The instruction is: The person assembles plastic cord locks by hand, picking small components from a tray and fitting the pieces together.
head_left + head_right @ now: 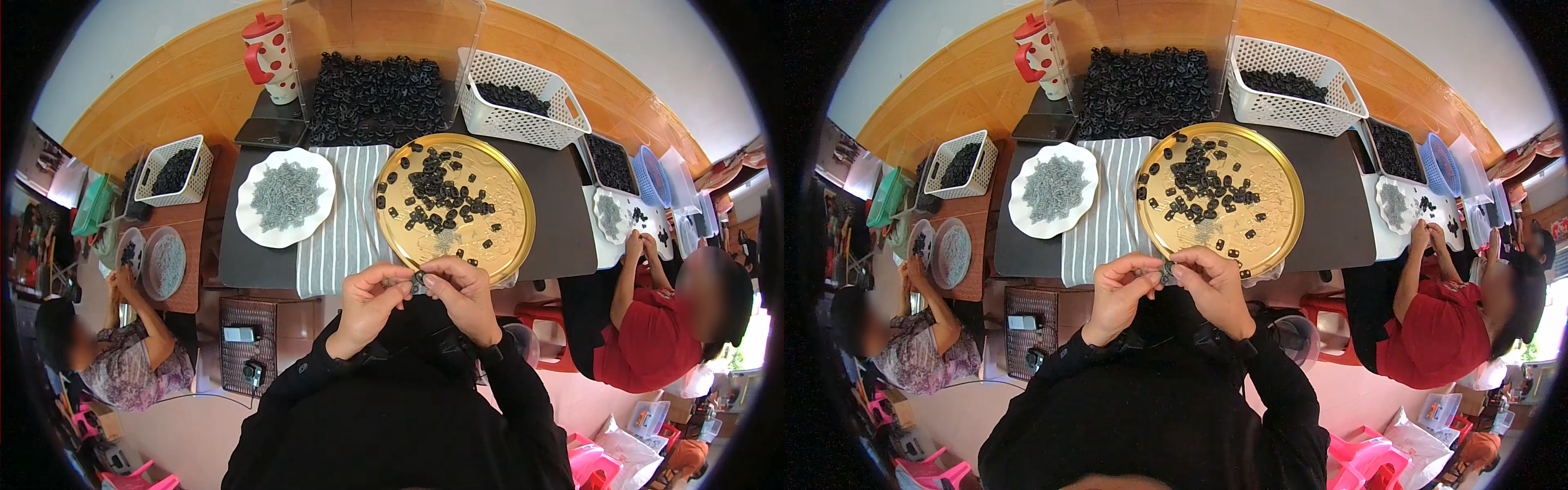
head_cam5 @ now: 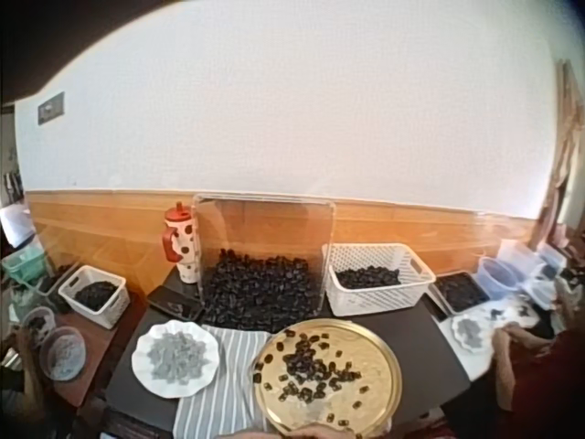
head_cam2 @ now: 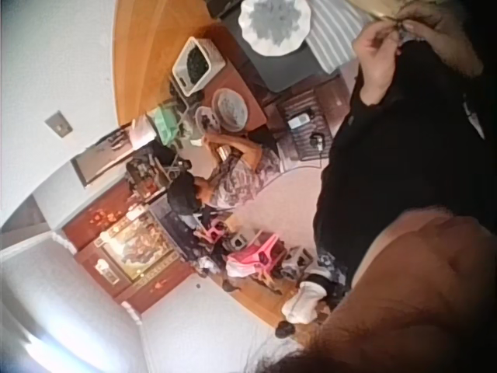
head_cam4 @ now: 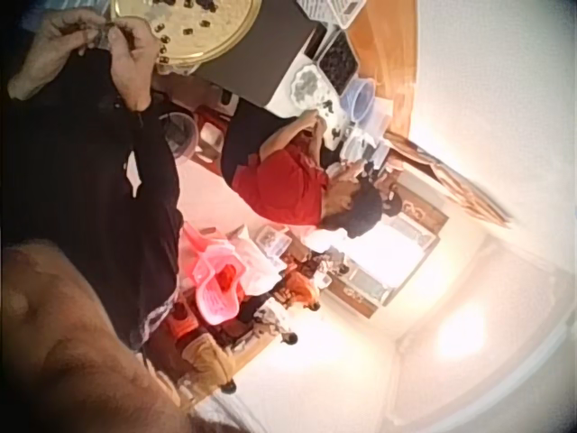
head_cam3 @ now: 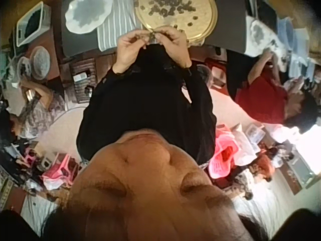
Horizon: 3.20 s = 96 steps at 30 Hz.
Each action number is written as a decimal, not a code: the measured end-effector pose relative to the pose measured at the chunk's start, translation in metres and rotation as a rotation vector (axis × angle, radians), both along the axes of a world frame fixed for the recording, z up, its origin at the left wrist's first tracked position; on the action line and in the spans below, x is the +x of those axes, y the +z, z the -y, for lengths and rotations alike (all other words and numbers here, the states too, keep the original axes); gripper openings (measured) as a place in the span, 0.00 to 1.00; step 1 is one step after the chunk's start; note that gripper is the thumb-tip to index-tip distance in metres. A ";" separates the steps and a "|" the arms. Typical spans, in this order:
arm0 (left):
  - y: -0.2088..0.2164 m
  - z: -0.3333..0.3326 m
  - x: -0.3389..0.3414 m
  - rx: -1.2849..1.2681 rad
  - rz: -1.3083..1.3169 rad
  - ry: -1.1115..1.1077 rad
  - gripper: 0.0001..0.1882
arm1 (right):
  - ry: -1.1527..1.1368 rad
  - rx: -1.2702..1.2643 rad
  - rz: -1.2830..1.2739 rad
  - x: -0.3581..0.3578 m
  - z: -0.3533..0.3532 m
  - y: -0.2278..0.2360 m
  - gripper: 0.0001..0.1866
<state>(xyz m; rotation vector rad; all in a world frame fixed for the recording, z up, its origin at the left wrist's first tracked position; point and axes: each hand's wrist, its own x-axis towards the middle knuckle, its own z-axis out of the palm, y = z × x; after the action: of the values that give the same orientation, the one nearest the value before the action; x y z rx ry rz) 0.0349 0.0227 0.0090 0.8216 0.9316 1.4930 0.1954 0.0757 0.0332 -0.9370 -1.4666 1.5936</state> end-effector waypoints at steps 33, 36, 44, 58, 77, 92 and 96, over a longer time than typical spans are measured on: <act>-0.003 0.002 0.002 -0.002 0.106 -0.029 0.12 | -0.130 0.562 0.051 -0.009 0.016 -0.024 0.17; -0.003 0.003 0.002 0.010 0.080 -0.028 0.12 | -0.146 0.568 0.047 -0.009 0.016 -0.027 0.18; -0.008 0.002 0.004 0.015 0.076 -0.018 0.13 | -0.172 0.604 0.082 -0.011 0.021 -0.025 0.19; -0.010 0.004 0.010 0.068 0.154 0.011 0.11 | -0.278 0.784 0.142 -0.022 0.028 -0.021 0.18; -0.004 0.006 0.017 0.110 0.121 0.018 0.08 | -0.356 0.843 0.155 -0.028 0.036 -0.027 0.17; -0.006 0.004 0.012 0.149 0.071 0.048 0.10 | -0.298 0.778 0.158 -0.029 0.029 -0.015 0.17; -0.008 0.002 0.007 0.108 0.024 -0.018 0.10 | -0.149 0.586 0.145 -0.014 0.026 -0.009 0.17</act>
<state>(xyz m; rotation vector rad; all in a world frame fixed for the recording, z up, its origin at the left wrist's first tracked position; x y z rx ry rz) 0.0416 0.0203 0.0011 0.8860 0.8297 1.5453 0.1818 0.0501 0.0246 -0.7983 -1.7797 0.9170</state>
